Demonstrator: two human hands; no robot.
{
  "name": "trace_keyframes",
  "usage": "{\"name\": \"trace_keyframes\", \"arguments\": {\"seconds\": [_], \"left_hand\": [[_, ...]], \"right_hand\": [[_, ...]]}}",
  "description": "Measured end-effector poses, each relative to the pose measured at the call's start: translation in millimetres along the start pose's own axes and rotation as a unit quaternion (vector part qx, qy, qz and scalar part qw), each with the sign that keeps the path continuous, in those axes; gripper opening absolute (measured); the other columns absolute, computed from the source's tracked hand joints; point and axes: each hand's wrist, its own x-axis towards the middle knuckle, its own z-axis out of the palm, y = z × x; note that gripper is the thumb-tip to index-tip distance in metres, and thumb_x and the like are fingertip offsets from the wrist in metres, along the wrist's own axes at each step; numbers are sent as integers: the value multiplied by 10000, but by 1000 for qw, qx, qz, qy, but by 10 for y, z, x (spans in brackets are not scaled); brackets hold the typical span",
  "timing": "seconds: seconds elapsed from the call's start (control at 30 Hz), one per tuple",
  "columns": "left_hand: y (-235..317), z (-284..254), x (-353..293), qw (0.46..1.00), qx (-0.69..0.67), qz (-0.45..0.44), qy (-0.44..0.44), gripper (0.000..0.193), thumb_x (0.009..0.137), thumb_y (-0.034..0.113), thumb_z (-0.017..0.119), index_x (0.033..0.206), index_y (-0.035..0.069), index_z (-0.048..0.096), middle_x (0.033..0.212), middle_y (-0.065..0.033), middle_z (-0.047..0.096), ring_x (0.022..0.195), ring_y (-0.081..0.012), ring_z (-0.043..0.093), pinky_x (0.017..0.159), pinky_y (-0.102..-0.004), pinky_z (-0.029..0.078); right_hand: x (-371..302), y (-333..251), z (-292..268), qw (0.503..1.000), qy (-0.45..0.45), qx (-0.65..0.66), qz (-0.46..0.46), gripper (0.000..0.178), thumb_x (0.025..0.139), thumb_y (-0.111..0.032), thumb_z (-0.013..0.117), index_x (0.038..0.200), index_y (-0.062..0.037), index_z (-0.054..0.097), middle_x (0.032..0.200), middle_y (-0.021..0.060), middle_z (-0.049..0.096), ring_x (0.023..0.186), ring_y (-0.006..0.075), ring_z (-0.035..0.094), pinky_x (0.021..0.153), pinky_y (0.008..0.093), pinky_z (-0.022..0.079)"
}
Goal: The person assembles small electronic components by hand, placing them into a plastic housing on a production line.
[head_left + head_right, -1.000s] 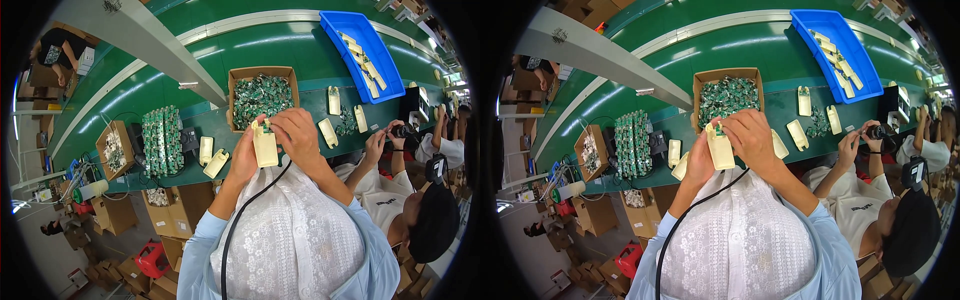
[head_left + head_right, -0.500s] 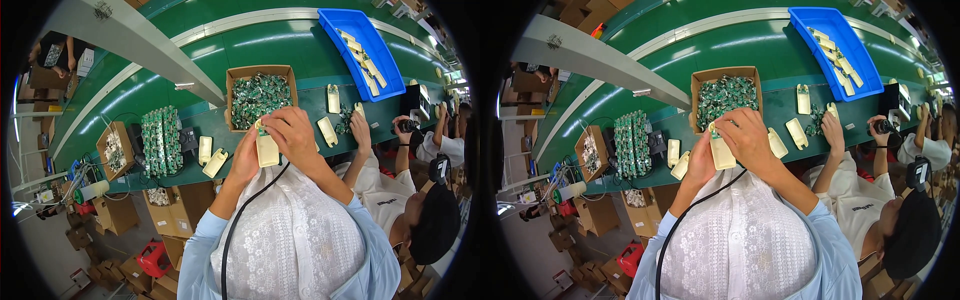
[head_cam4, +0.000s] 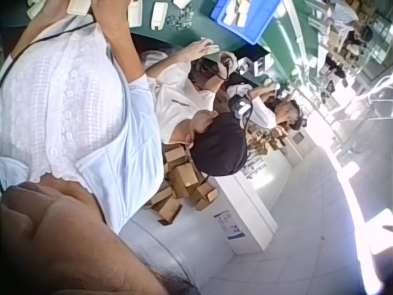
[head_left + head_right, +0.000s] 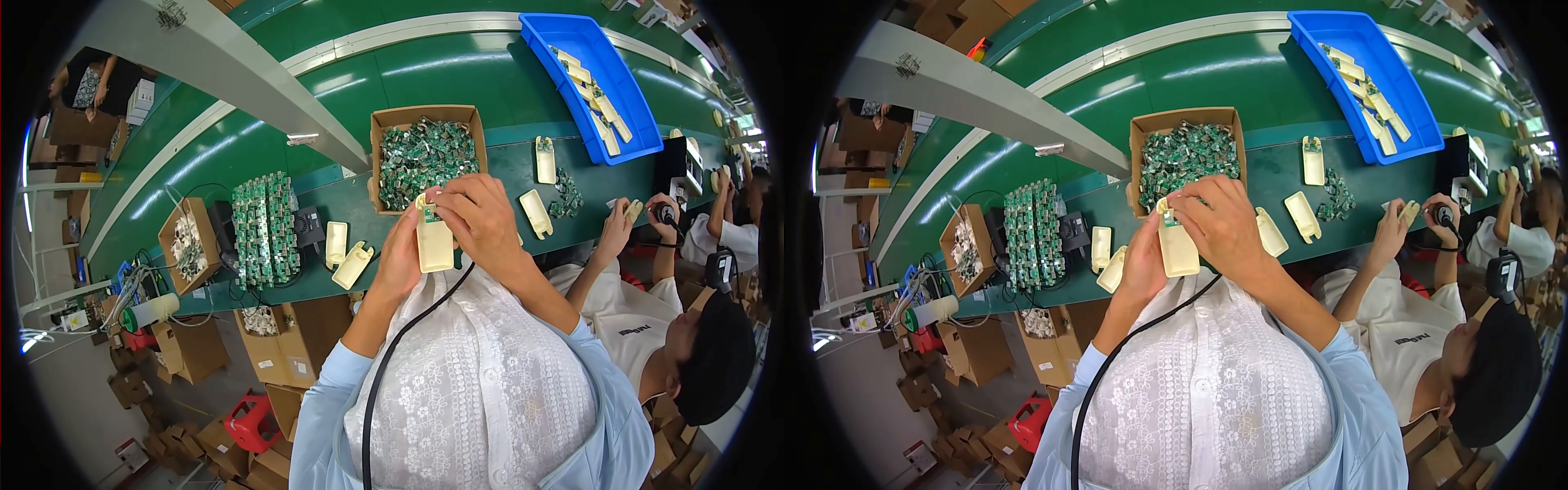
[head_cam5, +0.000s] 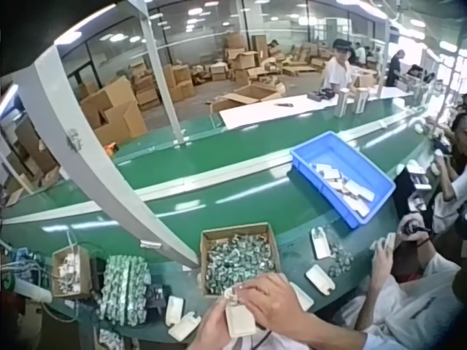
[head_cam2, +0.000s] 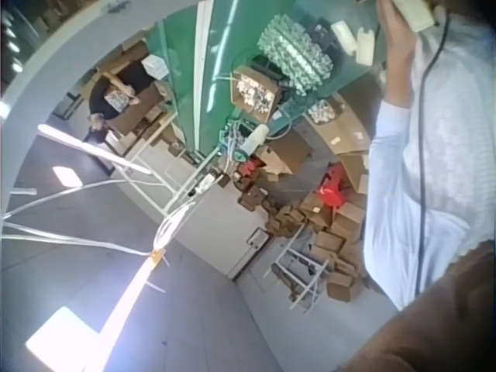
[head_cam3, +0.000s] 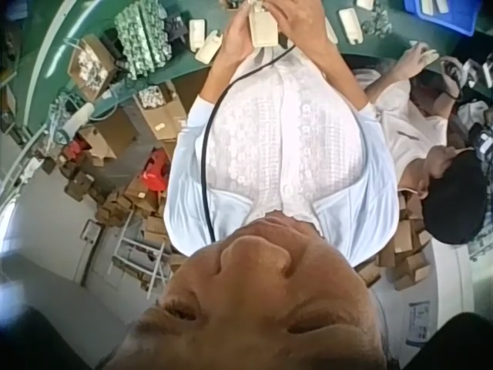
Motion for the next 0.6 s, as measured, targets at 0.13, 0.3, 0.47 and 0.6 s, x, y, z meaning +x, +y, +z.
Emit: {"name": "trace_keyframes", "arguments": {"seconds": [0.13, 0.3, 0.47, 0.6], "left_hand": [[-38, -33, 0, 1000, 3, -2, 21, 450, 1008, 261, 296, 1382, 15, 344, 1313, -81, 465, 1151, -144, 503, 974, -289, 404], [-100, -122, -2, 999, 12, -4, 32, 437, 1008, 273, 292, 1369, 36, 362, 1283, -82, 496, 1172, -180, 503, 997, -338, 399], [-62, -111, -26, 997, 66, 9, 34, 447, 998, 248, 297, 1380, 20, 351, 1312, -93, 475, 1193, -182, 485, 1006, -330, 382], [9, -25, -44, 994, 108, 29, 12, 458, 994, 238, 298, 1383, 1, 344, 1321, -90, 464, 1163, -157, 491, 978, -304, 392]], "right_hand": [[-4, -11, 18, 1000, -2, 0, -1, 164, 724, -59, 682, 884, -52, 646, 901, 54, 601, 880, 241, 556, 744, 362, 422], [-23, -7, 54, 1000, -9, -6, -6, 160, 730, -55, 673, 887, -41, 642, 910, 61, 599, 883, 243, 555, 745, 363, 422], [-30, -27, 51, 999, -15, -23, -19, 158, 729, -41, 655, 885, -27, 633, 927, 69, 597, 892, 247, 552, 755, 360, 423], [-16, -40, 33, 999, -19, -14, -28, 151, 721, -30, 640, 870, -21, 620, 935, 71, 598, 903, 249, 552, 766, 359, 424]]}}
